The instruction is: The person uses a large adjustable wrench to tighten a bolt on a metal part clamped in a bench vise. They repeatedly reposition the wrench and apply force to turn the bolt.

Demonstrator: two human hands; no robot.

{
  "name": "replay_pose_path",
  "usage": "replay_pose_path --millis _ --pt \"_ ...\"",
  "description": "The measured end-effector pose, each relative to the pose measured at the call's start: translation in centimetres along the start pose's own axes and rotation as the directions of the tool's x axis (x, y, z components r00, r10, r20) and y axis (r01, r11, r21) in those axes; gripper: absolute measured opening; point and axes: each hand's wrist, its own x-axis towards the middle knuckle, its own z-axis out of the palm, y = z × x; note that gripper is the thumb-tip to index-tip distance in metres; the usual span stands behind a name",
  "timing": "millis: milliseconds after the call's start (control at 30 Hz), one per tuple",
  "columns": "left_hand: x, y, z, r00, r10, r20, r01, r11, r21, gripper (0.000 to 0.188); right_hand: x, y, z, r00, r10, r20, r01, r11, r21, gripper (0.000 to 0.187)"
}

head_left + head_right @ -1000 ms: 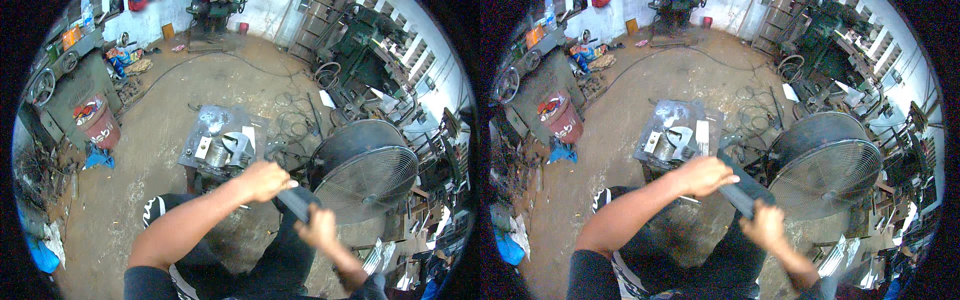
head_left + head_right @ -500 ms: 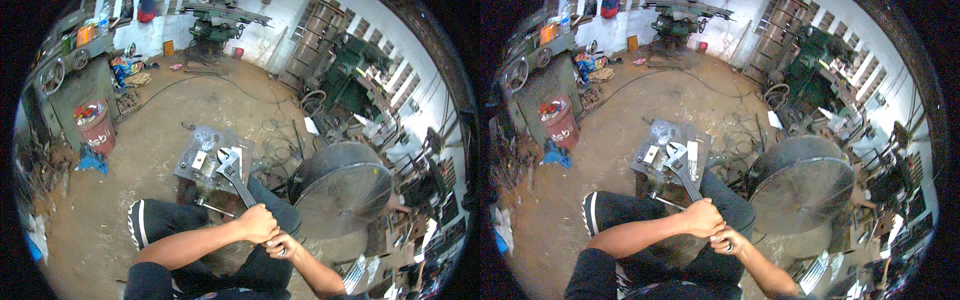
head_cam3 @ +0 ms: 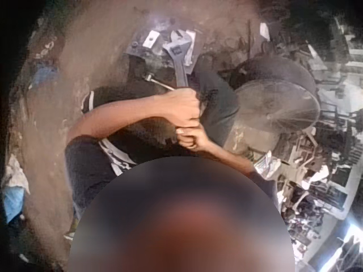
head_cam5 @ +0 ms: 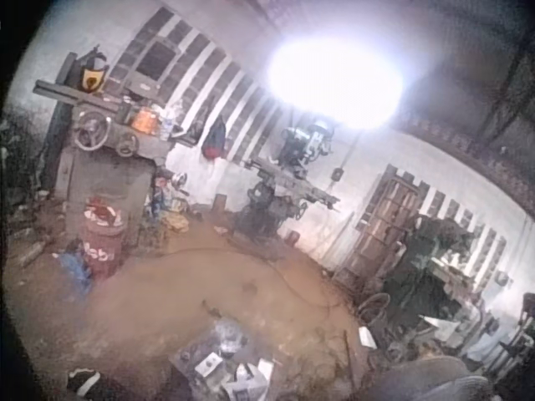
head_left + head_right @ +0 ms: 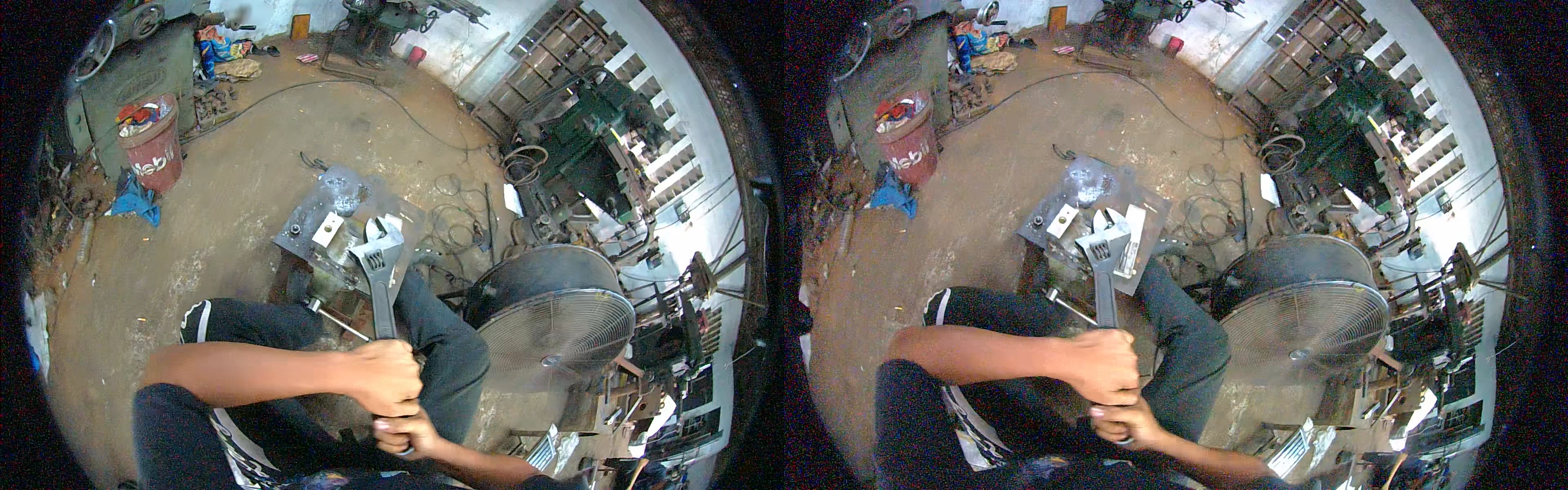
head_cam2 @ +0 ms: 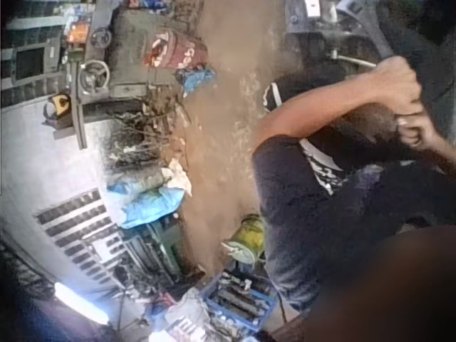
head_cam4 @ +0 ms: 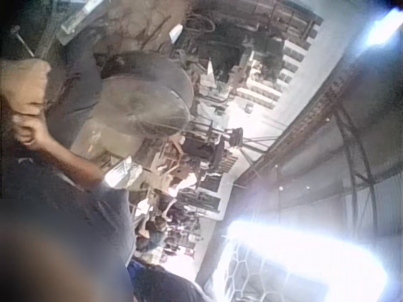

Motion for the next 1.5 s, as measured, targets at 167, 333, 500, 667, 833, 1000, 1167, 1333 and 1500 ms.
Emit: replay_pose_path --millis 167,333,500,667,833,1000,1167,1333,1500 --pt "-1.6 1.2 -0.7 0.997 0.001 -0.079 -0.001 1.0 0.0 0.04 0.3 1.7 1.5 1.0 -0.027 0.002 0.027 0.995 0.092 0.013" --pt "-1.3 1.4 -0.9 0.996 -0.011 -0.084 0.009 1.0 -0.023 0.039 0.0 1.2 1.9 1.0 -0.024 0.014 0.022 0.988 0.154 0.014" --pt "-1.5 1.2 -0.6 0.998 -0.015 -0.057 0.015 1.0 -0.009 0.04 -0.1 1.2 1.9 0.999 -0.026 -0.025 0.029 0.991 0.134 0.013" --pt "-2.2 1.2 -1.1 1.0 -0.011 -0.002 0.011 1.0 0.011 0.04 0.8 1.8 2.5 1.0 0.0 -0.016 0.001 0.996 0.088 0.013" --pt "-5.3 0.6 -2.6 0.985 -0.017 0.173 0.018 1.0 -0.005 0.039 4.9 5.4 4.6 0.993 -0.114 0.003 0.114 0.993 0.002 0.019" --pt "-4.6 1.6 -2.2 0.991 -0.089 0.096 0.086 0.996 0.028 0.04 4.5 4.6 3.6 0.997 -0.078 0.015 0.076 0.991 0.109 0.017" --pt "1.3 1.3 -1.4 0.983 -0.092 0.158 0.078 0.992 0.098 0.042 -0.8 -1.4 0.8 0.993 0.113 -0.039 -0.113 0.994 0.006 0.016" --pt "2.3 -2.1 -2.6 0.989 0.086 -0.117 -0.071 0.989 0.127 0.064 -2.2 -3.9 -3.0 0.972 0.208 0.112 -0.207 0.978 -0.027 0.015" --pt "5.8 -4.3 -3.0 0.99 -0.007 0.143 -0.042 0.939 0.342 0.084 -5.5 -16.1 -9.1 0.926 0.377 -0.029 -0.357 0.846 -0.395 0.028"
